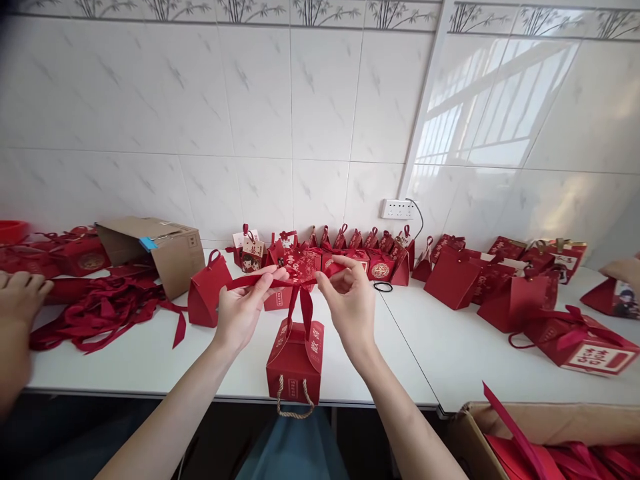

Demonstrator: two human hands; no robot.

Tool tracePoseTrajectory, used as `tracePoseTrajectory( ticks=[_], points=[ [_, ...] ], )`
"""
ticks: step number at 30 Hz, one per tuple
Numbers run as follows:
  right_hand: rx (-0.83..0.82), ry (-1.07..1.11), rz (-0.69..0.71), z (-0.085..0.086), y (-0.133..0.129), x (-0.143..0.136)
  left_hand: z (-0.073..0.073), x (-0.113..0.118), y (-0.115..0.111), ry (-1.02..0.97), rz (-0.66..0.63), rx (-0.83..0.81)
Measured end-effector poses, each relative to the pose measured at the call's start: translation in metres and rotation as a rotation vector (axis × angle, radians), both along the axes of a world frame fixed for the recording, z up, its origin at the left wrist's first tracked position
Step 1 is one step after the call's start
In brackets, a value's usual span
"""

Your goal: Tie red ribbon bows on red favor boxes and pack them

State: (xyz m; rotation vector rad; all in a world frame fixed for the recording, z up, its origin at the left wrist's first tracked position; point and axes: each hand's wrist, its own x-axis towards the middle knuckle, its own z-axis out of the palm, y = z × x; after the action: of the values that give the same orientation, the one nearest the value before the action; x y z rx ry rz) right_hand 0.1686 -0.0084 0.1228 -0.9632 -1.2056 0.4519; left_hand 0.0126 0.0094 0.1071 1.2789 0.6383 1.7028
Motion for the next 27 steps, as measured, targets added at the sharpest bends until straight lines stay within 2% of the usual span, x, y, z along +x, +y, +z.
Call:
tracePoseTrajectory(
  ticks=[7, 13, 17, 20, 23, 25, 27],
  points=[
    [-0.102, 0.218, 0.168, -0.013, 0.002, 0.024, -0.014, -0.013, 0.004, -0.068, 0.011, -0.204],
    [-0.131, 0.34, 0.112, -0.028, -0.013, 0.044, -0.03, -0.03, 0.003, -0.042, 0.051, -0.3],
    [-0.157, 0.318, 0.02, -0.051, -0.027, 0.066, -0.051, -0.05, 0.004, 0.028, 0.136, -0.383],
    [-0.257, 0.198, -0.029, -0.079, -0.038, 0.093, -0.072, -0.073, 0.006, 0.18, 0.195, -0.442],
    [-0.424, -0.122, -0.077, -0.104, -0.048, 0.116, -0.088, -0.094, 0.007, 0.534, 0.253, -0.503],
    [-0.513, -0.366, -0.15, -0.111, -0.05, 0.118, -0.09, -0.097, 0.005, 0.788, 0.346, -0.452],
    [-0.535, -0.506, -0.172, -0.108, -0.046, 0.109, -0.085, -0.09, 0.003, 0.939, 0.39, -0.288]
  ],
)
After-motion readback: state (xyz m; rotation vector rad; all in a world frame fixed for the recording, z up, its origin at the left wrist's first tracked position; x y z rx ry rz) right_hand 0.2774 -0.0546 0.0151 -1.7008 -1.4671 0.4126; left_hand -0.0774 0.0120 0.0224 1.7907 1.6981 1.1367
